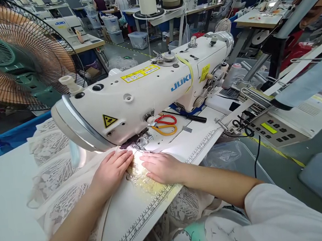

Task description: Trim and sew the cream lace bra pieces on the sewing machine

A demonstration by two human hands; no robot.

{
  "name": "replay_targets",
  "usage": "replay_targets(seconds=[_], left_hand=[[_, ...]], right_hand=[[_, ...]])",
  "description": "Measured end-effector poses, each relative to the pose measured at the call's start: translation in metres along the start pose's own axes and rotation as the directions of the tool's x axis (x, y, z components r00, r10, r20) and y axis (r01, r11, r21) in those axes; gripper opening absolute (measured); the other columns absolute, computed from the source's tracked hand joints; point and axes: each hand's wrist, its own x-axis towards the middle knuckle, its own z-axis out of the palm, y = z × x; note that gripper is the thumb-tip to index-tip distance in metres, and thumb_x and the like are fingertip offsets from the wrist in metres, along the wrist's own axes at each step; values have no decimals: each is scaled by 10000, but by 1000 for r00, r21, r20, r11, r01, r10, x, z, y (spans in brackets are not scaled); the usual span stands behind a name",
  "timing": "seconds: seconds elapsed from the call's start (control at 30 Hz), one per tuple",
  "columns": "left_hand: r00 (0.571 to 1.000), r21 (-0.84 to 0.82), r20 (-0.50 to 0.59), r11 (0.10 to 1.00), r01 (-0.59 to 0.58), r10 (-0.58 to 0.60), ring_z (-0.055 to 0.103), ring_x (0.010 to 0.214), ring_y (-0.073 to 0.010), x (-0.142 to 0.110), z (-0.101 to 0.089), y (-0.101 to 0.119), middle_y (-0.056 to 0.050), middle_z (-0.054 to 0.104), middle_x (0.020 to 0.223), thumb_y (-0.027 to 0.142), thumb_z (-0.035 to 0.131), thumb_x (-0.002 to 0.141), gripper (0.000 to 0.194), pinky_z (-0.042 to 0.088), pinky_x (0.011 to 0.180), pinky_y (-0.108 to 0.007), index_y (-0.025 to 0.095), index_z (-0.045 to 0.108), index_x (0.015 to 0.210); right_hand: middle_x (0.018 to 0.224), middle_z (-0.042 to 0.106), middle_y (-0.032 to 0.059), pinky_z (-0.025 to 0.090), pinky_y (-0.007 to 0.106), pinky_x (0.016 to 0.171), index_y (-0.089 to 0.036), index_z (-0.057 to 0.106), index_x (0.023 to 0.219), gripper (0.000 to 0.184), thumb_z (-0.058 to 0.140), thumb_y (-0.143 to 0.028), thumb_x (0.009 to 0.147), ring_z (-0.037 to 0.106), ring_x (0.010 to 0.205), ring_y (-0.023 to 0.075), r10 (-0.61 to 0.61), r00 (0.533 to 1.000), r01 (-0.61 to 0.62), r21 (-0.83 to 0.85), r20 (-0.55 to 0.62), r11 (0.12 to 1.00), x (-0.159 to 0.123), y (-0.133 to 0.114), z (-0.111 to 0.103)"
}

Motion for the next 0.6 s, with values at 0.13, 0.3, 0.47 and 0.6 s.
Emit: replay_targets(seconds=[0.13,0.3,0.47,0.6], left_hand=[[999,-5,20,999,32,-31,598,1125,-231,0,1,-6,-60,652,1226,266,256,952,419,415,963,-434,228,610,1175],[997,16,46,998,66,-67,615,1074,-241,8,-2,-10,-69,661,1210,240,308,917,387,430,939,-439,236,632,1130],[974,59,19,973,223,-224,607,1027,-299,8,-26,9,-141,677,1110,258,305,900,392,457,850,-453,193,664,1043],[861,47,89,866,498,-501,594,573,-232,-35,-50,45,-77,648,695,346,261,911,431,390,457,-327,223,666,827]], right_hand=[[1305,581,146,420,344,1048,-94,621,1101,310,521,-287,881,487,1274,230,-9,1000,8,-15,-16,1000,-2,2,2],[1278,597,160,416,347,1047,-81,629,1064,288,528,-269,871,504,1253,234,-39,998,39,-4,-53,999,2,4,4],[1079,695,107,488,342,916,-142,635,988,219,495,-270,879,625,1031,201,-89,992,106,231,-84,967,-14,-11,-25],[827,710,6,502,204,722,-217,662,909,217,480,-335,912,654,793,124,-349,904,167,550,246,818,-64,-30,-48]])
